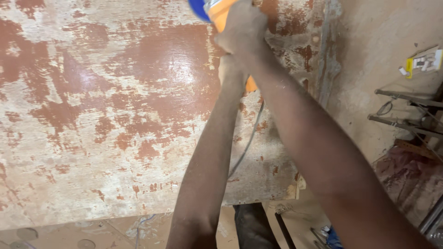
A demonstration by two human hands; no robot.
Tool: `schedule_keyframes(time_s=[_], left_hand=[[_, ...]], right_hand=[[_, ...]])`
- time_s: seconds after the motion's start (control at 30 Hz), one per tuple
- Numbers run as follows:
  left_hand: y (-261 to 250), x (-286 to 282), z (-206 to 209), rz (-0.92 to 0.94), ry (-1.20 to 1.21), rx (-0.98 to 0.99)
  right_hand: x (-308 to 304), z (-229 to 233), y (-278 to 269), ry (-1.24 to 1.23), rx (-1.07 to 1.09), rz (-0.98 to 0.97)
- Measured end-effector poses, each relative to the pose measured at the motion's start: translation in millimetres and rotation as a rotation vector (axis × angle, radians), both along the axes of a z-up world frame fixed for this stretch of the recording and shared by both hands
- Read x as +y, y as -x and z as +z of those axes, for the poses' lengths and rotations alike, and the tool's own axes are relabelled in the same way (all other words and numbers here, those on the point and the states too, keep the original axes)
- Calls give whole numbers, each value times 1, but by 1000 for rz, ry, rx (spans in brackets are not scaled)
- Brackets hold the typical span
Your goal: The person uses a handheld electric sander with a blue pad to sand a large, reddish-brown wooden surface. The person moves the sander in circular and sweeping motions across the board, removing the top layer to reveal a lighter, unfinished wood surface underneath.
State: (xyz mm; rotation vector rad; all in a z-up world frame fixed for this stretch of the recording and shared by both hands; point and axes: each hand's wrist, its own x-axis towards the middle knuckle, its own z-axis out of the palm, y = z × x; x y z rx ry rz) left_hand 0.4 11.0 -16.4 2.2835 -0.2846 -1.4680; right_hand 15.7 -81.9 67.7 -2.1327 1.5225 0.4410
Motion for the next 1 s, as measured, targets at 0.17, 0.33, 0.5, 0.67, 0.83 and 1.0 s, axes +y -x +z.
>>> schedule_keyframes(time_s=[0.17, 0.33, 0.5, 0.67, 0.83, 1.0], left_hand=[[11, 45, -85, -782, 150, -855], [18, 65, -49, -1081, -84, -668], [46, 56, -9, -1139, -93, -565], [79, 26, 6, -333, -5, -225], [101, -14, 27, -36, 101, -73], [100, -60, 44, 0, -49, -51]], right_hand=[[37, 7, -17, -51, 46, 53], [59, 4, -8, -57, 48, 48], [54, 12, 27, -90, 44, -15], [35, 9, 80, 28, -94, -157], [-22, -9, 118, 53, 179, 34], [-61, -27, 128, 129, 80, 31]])
